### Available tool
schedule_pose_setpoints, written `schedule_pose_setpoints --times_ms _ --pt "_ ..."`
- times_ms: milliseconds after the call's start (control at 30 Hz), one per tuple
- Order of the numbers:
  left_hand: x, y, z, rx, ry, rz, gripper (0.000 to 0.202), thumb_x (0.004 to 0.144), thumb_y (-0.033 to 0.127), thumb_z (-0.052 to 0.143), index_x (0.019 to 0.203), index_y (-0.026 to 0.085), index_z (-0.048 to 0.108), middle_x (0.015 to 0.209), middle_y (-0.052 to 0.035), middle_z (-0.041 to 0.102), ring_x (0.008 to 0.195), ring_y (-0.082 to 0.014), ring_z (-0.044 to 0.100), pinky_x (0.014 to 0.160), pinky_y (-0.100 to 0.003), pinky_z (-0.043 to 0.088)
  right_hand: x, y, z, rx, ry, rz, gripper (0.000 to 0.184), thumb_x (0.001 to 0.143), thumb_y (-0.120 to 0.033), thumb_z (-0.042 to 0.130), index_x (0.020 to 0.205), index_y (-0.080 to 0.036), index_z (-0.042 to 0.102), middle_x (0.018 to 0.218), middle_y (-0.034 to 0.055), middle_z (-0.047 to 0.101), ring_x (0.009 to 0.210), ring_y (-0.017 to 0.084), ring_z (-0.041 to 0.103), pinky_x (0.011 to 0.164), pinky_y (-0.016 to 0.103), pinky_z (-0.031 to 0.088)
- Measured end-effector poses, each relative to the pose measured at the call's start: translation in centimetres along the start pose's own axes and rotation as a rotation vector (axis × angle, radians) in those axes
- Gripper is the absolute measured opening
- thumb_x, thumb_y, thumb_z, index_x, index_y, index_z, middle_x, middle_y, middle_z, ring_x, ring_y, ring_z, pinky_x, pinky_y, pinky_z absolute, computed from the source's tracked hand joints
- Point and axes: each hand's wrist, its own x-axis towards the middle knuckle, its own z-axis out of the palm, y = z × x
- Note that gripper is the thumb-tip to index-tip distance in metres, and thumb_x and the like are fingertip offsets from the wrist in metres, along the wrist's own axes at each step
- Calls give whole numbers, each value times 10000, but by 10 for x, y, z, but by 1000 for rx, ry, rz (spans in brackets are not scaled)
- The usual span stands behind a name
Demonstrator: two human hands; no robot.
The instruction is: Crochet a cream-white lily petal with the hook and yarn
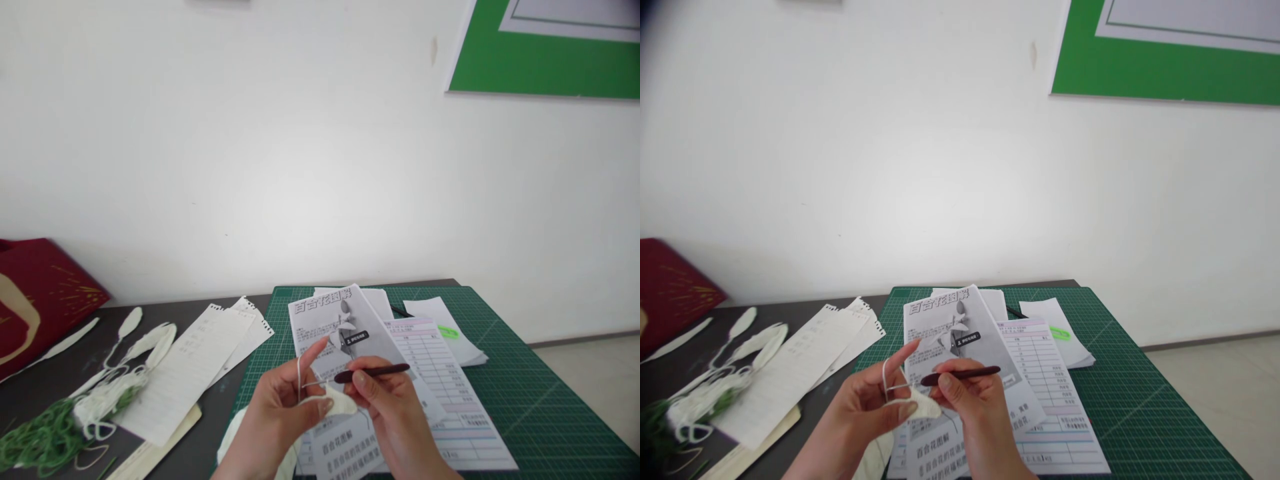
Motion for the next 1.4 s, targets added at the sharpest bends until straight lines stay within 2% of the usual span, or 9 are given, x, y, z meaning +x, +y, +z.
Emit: schedule_pose_setpoints --times_ms 300,700,967,1167,1400 --pt "-1 -2 1 -51 -26 -19 516 659 217 799 1157 291 684 636 56 587 628 -105 504 646 -232 376 0 0 -1 74 -23 53 170 661 -250 841 787 -173 756 636 24 740 594 99 657 597 180 512" --pt "0 -4 2 -85 -3 -19 537 674 205 798 1184 302 659 691 69 563 686 -93 526 687 -218 401 2 0 -1 45 28 47 222 632 -274 858 791 -162 751 639 36 743 581 114 654 575 200 501" --pt "0 -1 1 -76 -41 -31 570 637 168 810 1177 284 668 645 67 552 639 -98 514 652 -224 392 1 1 -2 15 25 51 228 635 -274 857 799 -159 749 616 35 734 575 110 651 568 193 496" --pt "1 0 0 -35 -54 -43 636 599 131 807 1200 275 658 654 45 576 603 -96 468 601 -214 370 0 1 -1 91 -10 91 190 655 -257 847 787 -163 747 620 28 733 574 96 653 571 173 498" --pt "0 0 1 -13 -9 -27 437 586 127 803 1006 237 750 609 69 515 581 -80 459 637 -223 406 1 0 1 147 21 146 223 624 -268 862 772 -150 743 572 18 704 533 86 621 530 164 484"
